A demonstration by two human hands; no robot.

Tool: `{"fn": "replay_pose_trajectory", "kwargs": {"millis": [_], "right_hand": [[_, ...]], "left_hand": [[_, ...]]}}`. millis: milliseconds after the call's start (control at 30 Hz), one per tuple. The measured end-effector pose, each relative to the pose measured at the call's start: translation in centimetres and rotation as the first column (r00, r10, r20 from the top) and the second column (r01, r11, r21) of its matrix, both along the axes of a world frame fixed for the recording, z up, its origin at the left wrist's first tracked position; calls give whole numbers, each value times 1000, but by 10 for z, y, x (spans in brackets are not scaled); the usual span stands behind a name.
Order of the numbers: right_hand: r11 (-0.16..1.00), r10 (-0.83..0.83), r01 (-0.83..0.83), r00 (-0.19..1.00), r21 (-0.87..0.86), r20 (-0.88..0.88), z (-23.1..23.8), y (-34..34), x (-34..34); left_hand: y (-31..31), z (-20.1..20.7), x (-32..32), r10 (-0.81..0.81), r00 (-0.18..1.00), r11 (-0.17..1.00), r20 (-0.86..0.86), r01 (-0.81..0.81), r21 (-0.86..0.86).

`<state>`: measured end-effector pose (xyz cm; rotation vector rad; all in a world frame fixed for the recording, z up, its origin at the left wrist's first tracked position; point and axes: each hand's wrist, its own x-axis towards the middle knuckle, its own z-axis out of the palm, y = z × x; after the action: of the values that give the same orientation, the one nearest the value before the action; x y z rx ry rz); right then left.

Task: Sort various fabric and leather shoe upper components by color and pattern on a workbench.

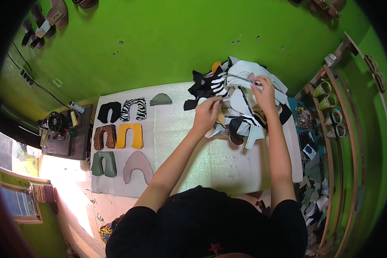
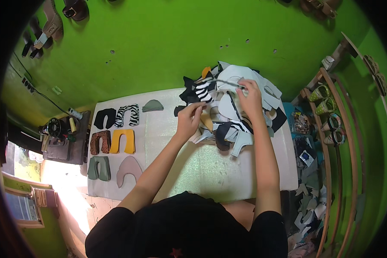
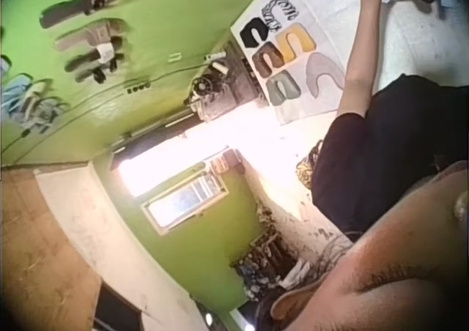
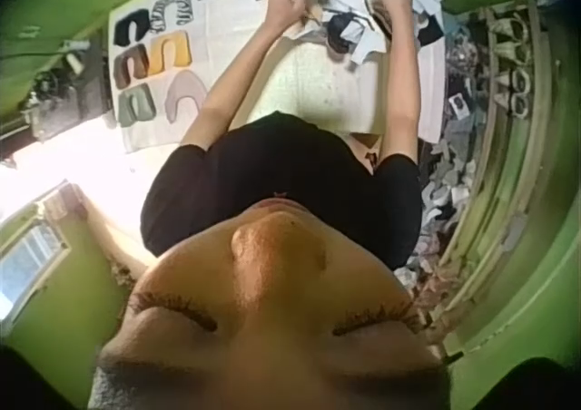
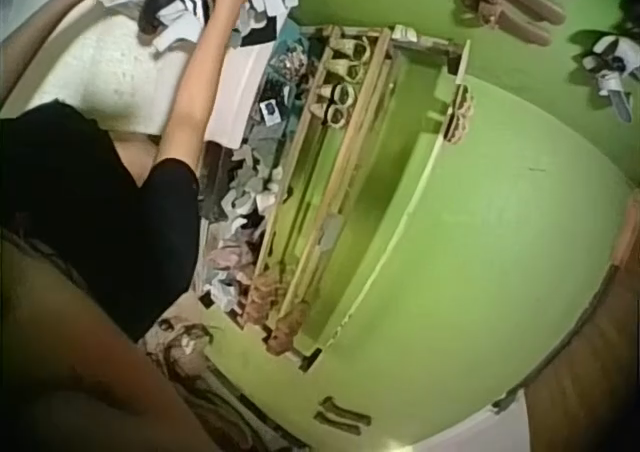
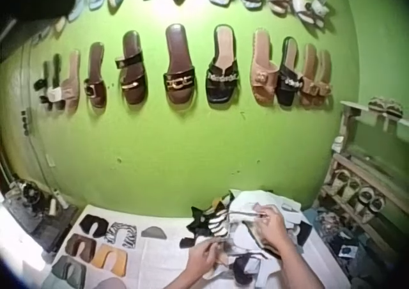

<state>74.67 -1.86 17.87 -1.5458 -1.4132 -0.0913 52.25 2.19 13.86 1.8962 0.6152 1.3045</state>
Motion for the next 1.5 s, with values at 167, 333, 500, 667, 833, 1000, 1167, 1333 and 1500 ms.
{"fn": "replay_pose_trajectory", "kwargs": {"millis": [167, 333, 500, 667, 833, 1000, 1167, 1333, 1500], "right_hand": [[901, -157, 134, 987, -412, -23, -39, -72, 29], [748, -262, 181, 965, -638, -34, -38, -105, 0], [811, -321, 299, 946, -504, 45, -47, -107, 7], [885, -451, 429, 886, -180, -108, -37, -99, 37], [966, -236, 141, 826, -218, -512, -16, -96, 37], [929, -166, 144, 985, -342, -35, -48, -110, 54], [780, -195, 203, 978, -592, 78, -54, -128, 29], [871, -162, 216, 974, -442, 155, -46, -126, 27], [958, -64, 7, 979, -286, -192, -45, -108, 66]], "left_hand": [[-37, -35, -17, -20, 1000, 981, -15, 17, -191], [-45, -57, -34, 48, 995, 945, -82, -72, -319], [-40, -55, -34, -18, 996, 895, -88, -23, -446], [-30, -64, -36, -44, 990, 861, -133, -30, -508], [-25, -68, -37, -62, 991, 821, -118, -17, -571], [-23, -67, -26, -8, 997, 757, -75, -43, -652], [-25, -59, -28, -48, 999, 670, 4, 35, -741], [-22, -62, -26, -34, 998, 654, 50, 60, -754], [-21, -52, -24, -80, 992, 590, 98, 126, -798]]}}
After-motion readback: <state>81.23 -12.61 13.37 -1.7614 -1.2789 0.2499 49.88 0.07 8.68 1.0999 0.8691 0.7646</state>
